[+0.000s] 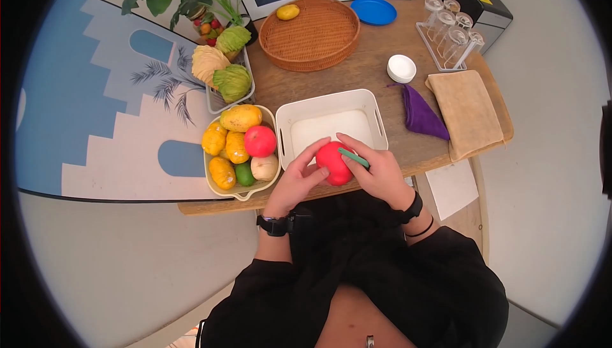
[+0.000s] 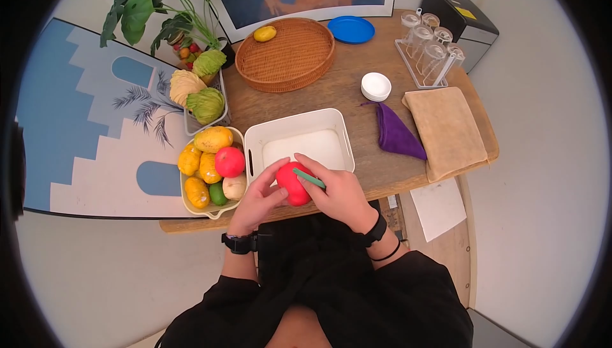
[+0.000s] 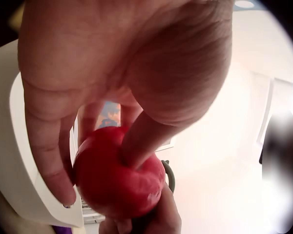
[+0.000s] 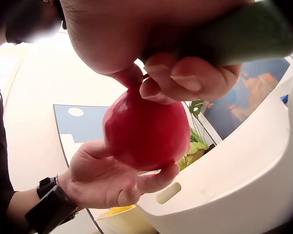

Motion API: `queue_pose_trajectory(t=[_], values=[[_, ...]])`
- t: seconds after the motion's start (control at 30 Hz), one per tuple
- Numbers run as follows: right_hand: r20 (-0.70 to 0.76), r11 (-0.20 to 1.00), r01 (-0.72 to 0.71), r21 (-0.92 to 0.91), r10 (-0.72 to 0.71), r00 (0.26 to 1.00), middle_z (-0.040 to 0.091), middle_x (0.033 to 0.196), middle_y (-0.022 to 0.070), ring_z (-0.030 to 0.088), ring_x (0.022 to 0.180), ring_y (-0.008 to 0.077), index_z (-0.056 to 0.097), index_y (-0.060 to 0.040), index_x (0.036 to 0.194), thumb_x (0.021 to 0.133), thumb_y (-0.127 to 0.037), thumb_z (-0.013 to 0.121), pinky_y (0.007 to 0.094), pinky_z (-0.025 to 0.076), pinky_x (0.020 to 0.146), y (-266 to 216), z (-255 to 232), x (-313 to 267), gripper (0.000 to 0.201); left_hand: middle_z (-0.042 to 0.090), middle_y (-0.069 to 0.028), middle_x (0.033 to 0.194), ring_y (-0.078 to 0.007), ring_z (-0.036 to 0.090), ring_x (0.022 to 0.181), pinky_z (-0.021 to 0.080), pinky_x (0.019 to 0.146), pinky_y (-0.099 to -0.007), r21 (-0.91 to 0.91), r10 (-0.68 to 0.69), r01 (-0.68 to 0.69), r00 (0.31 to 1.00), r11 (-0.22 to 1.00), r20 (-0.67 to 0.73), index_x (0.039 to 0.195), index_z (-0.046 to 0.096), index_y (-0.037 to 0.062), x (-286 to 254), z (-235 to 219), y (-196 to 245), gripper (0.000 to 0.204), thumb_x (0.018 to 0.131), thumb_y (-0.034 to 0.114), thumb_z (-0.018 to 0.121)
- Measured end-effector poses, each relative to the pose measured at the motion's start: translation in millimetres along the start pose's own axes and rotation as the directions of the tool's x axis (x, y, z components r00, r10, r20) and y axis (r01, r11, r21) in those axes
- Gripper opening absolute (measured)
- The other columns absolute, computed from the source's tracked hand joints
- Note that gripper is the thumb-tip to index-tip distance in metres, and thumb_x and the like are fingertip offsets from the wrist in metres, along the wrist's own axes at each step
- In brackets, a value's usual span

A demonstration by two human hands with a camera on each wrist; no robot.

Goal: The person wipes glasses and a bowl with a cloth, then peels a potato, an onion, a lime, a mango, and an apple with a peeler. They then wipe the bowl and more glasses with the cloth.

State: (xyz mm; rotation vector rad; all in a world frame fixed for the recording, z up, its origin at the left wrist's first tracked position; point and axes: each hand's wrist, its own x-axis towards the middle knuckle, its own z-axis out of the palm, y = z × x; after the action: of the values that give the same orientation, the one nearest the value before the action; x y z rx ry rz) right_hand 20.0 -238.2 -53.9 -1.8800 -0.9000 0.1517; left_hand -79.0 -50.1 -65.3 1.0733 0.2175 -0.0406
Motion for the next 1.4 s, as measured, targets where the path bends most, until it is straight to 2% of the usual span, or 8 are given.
queue_pose_trajectory(t=[0.2,0.5,0.6,0.67,0.77,0.93,1.17,1.4], values=[[-0.021,1.000,0.008,0.011,-0.007,1.000,0.069,0.086,0.0227,0.068,0.075,0.0416,0.057,-0.0167,0.140,0.093,-0.021,0.065,0.0430,0.055,0.065,-3,6,2,0.047,0.050,-0.0140,0.144,-0.0208,0.055,0.129,0.052,0.101,-0.0376,0.291,0.195,-0.182,0.981,0.939,-0.015,0.151,0.038,0.0064,8,0,-13,0.056,0.099,0.000,0.056],[-0.008,0.991,-0.028,-0.134,0.027,1.000,0.071,0.083,0.0200,0.069,0.073,0.0393,0.055,-0.0191,0.141,0.091,-0.022,0.066,0.0437,0.056,0.063,-5,1,-1,0.051,0.056,-0.0137,0.136,-0.0266,0.059,0.125,0.058,0.091,-0.0514,-0.359,-0.158,0.128,0.986,0.925,-0.056,0.154,0.033,0.0129,2,12,-15,0.053,0.103,0.006,0.047],[-0.014,0.989,0.023,-0.148,-0.025,1.000,0.070,0.082,0.0198,0.069,0.072,0.0389,0.054,-0.0195,0.142,0.090,-0.022,0.067,0.0435,0.056,0.063,-1,2,-1,0.053,0.053,-0.0135,0.141,-0.0265,0.058,0.125,0.056,0.096,-0.0470,-0.206,-0.051,0.039,0.997,0.978,-0.053,0.155,0.033,0.0141,3,7,-11,0.055,0.103,0.005,0.049],[-0.031,0.987,0.072,-0.143,-0.077,0.997,0.070,0.081,0.0198,0.069,0.072,0.0387,0.054,-0.0197,0.142,0.090,-0.022,0.067,0.0434,0.055,0.062,-4,1,-1,0.054,0.052,-0.0125,0.143,-0.0235,0.057,0.126,0.053,0.100,-0.0416,0.641,0.295,-0.270,0.953,0.719,0.071,0.153,0.038,0.0129,6,-1,-12,0.057,0.100,0.000,0.054],[0.093,0.991,-0.032,-0.128,0.044,0.995,0.071,0.095,0.0237,0.070,0.085,0.0405,0.059,-0.0176,0.139,0.088,-0.013,0.068,0.0389,0.058,0.072,-13,-4,-1,0.052,0.052,-0.0118,0.143,-0.0207,0.056,0.125,0.050,0.104,-0.0369,0.714,0.372,-0.309,0.925,0.628,0.073,0.147,0.048,0.0068,1,3,-2,0.052,0.097,-0.005,0.057],[-0.011,0.991,0.071,-0.115,-0.073,0.997,0.070,0.079,0.0188,0.069,0.070,0.0383,0.055,-0.0180,0.140,0.089,-0.020,0.067,0.0426,0.055,0.061,-3,3,-2,0.053,0.054,-0.0129,0.139,-0.0196,0.058,0.121,0.052,0.100,-0.0344,0.103,0.240,-0.224,0.954,0.969,-0.181,0.143,0.050,0.0024,9,-1,-27,0.042,0.102,0.005,0.056],[0.055,0.989,-0.027,-0.144,0.036,0.998,0.071,0.093,0.0228,0.071,0.083,0.0399,0.059,-0.0162,0.139,0.089,-0.015,0.067,0.0412,0.058,0.070,-10,2,-4,0.050,0.051,-0.0105,0.139,-0.0213,0.058,0.122,0.054,0.099,-0.0358,-0.304,-0.070,0.036,0.993,0.952,-0.100,0.146,0.041,0.0037,1,23,-10,0.045,0.105,0.014,0.055],[0.032,0.982,-0.038,-0.184,0.044,0.999,0.068,0.073,0.0188,0.067,0.065,0.0395,0.055,-0.0185,0.141,0.091,-0.024,0.065,0.0467,0.055,0.060,-3,5,-3,0.051,0.051,-0.0123,0.141,-0.0241,0.058,0.125,0.055,0.098,-0.0446,0.051,0.103,-0.095,0.979,0.994,-0.175,0.147,0.039,0.0097,9,6,-36,0.046,0.105,0.017,0.054]])
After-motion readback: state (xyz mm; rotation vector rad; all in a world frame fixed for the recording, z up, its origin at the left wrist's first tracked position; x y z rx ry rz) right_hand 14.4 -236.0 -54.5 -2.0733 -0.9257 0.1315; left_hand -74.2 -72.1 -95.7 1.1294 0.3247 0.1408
